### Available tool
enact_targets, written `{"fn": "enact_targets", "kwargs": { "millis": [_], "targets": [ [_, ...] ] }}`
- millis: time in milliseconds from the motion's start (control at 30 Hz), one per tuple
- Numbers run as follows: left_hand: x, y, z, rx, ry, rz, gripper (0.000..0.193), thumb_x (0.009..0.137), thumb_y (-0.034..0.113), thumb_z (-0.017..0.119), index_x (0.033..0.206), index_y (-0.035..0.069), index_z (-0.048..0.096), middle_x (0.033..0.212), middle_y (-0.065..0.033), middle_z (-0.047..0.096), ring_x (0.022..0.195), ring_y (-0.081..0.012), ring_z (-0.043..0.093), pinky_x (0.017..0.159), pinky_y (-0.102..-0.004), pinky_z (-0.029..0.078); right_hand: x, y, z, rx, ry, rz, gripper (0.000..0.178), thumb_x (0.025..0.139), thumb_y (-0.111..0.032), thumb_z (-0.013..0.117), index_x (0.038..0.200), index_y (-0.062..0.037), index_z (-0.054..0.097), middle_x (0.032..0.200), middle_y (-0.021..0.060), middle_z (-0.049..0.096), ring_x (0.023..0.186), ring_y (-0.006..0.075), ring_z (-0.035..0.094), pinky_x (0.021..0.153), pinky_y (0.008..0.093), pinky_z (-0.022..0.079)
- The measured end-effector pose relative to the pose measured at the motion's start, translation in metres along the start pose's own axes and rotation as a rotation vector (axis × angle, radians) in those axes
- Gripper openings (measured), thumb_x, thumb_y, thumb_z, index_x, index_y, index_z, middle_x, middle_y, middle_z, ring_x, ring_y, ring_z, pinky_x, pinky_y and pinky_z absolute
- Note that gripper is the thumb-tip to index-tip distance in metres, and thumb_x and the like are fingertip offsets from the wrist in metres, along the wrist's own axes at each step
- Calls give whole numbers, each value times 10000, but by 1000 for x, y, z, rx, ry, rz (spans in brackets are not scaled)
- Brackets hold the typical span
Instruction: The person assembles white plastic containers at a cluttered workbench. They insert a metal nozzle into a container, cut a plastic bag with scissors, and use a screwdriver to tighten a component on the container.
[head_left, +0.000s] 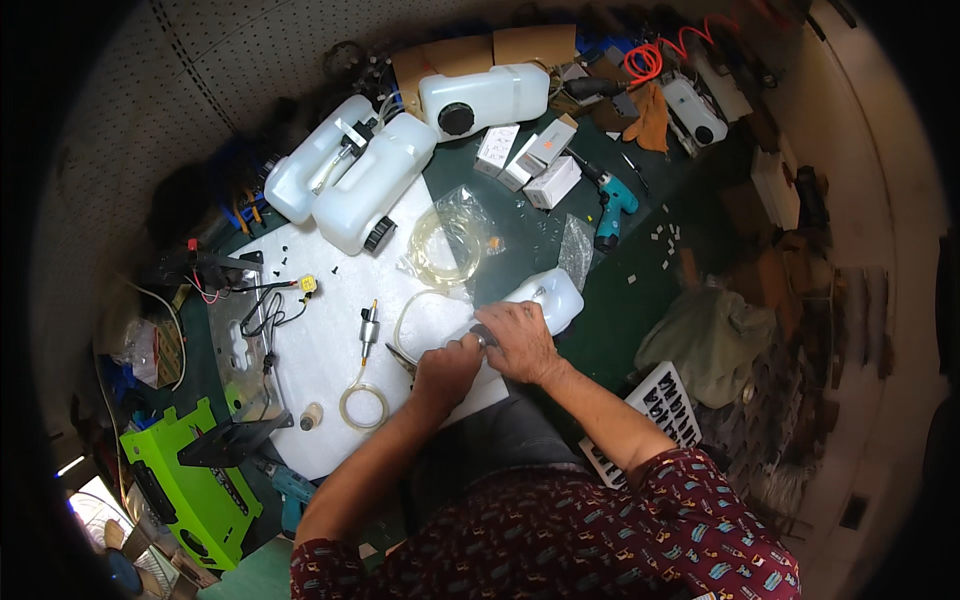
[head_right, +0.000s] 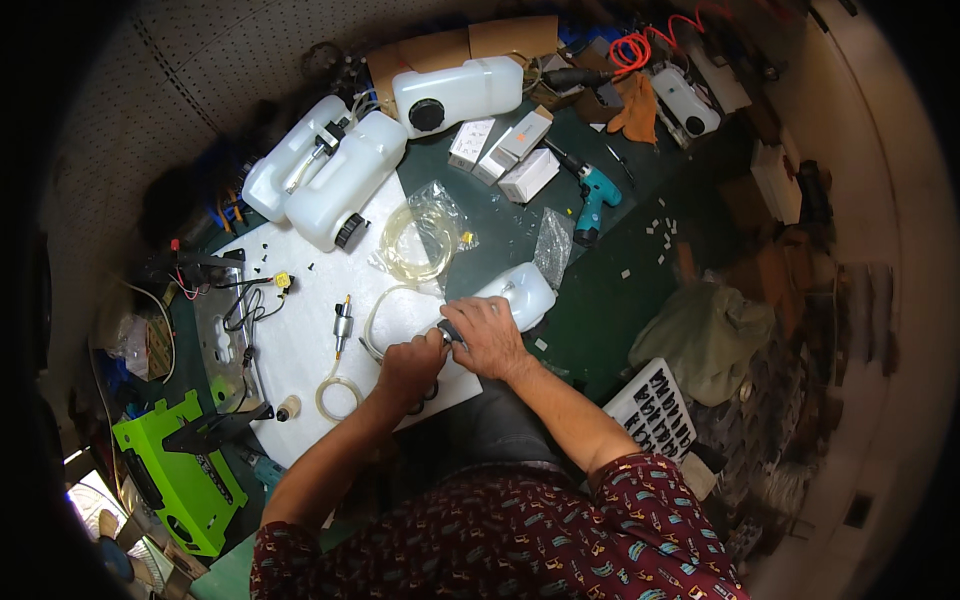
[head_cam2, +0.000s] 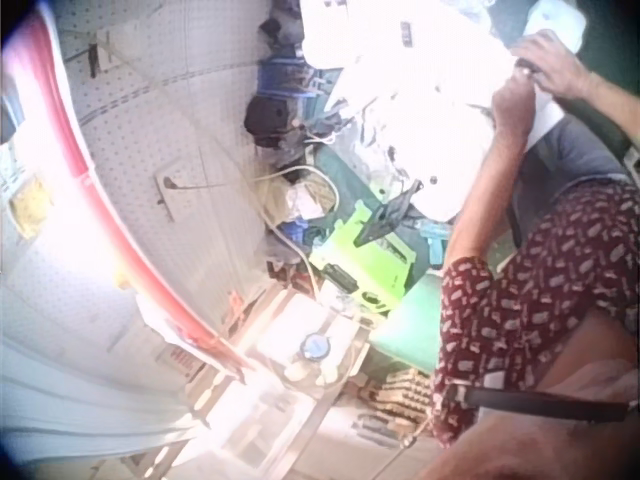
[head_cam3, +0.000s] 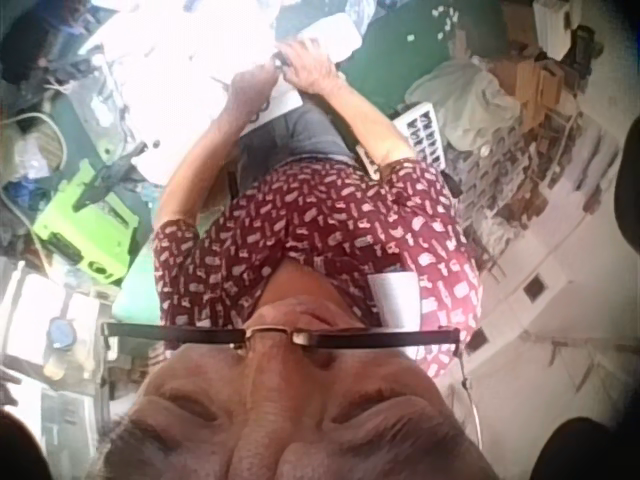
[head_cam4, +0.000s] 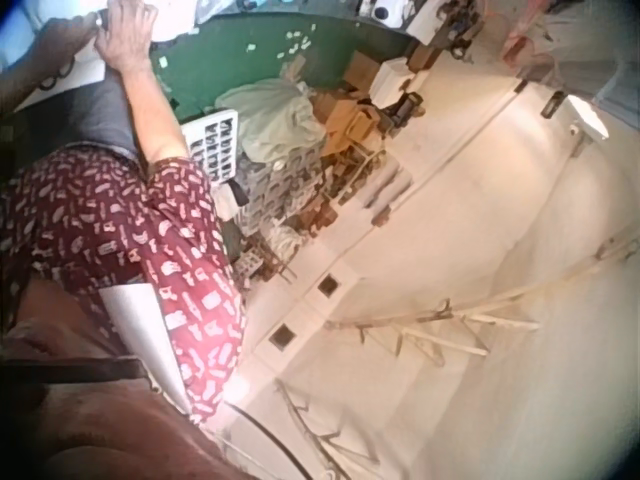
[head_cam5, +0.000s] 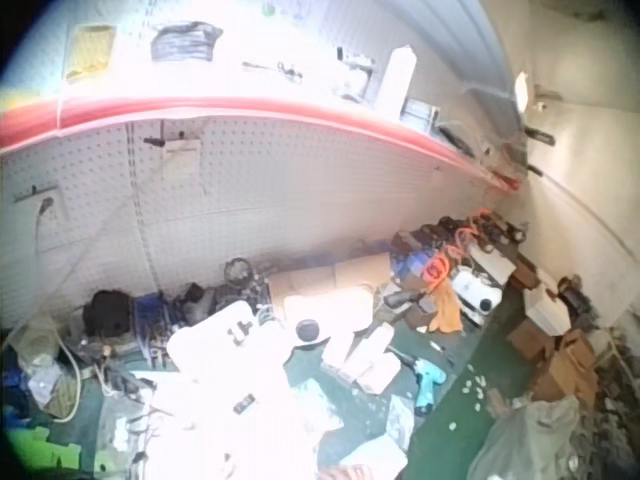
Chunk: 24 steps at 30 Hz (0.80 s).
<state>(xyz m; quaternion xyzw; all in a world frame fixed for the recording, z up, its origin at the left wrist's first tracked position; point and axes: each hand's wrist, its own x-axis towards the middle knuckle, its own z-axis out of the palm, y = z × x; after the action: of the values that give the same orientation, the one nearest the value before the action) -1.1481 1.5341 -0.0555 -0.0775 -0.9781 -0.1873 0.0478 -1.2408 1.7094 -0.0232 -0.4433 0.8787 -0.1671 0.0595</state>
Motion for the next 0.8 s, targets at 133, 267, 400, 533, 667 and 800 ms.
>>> {"fn": "enact_targets", "kwargs": {
  "millis": [133,267,400,533,667,800],
  "targets": [
    [-7,9,7,-126,-24,-144,260,1037,345,632,931,125,542,667,-71,679,592,-261,722,505,-385,548,3,2,1,15,-7,15,656,782,-235,769,1393,-89,582,1331,89,659,1290,284,583,1061,469,377],
    [-3,-8,-1,-135,-167,-40,275,1043,359,617,969,105,542,661,-86,695,607,-301,732,542,-435,570,2,1,0,31,4,19,600,762,-207,784,1327,-100,612,1281,77,676,1278,279,599,1051,456,398],
    [9,-23,-10,-188,-320,11,302,1046,372,610,987,84,540,660,-114,700,611,-354,722,581,-466,584,5,4,-1,168,35,78,491,742,-191,800,1204,-114,650,1217,68,693,1241,301,631,1021,439,453],
    [3,-16,-12,-441,-322,-250,349,1014,379,679,1008,47,570,734,-164,709,697,-347,726,636,-451,558,3,6,-4,208,73,43,523,735,-185,814,1226,-115,647,1216,83,689,1240,307,627,1025,443,450],
    [0,-15,-13,-943,-291,-494,356,962,341,768,967,19,616,736,-153,667,672,-262,662,633,-401,498,1,13,-16,288,16,-29,533,759,-182,839,1246,-101,640,1225,114,672,1227,333,614,1025,449,455],
    [6,-8,-23,-948,-181,-475,305,942,280,791,910,24,627,687,-106,615,621,-223,591,602,-367,464,10,28,-35,422,-101,-73,529,792,-182,856,1254,-69,626,1246,138,646,1215,367,587,1042,474,461]
  ]
}}
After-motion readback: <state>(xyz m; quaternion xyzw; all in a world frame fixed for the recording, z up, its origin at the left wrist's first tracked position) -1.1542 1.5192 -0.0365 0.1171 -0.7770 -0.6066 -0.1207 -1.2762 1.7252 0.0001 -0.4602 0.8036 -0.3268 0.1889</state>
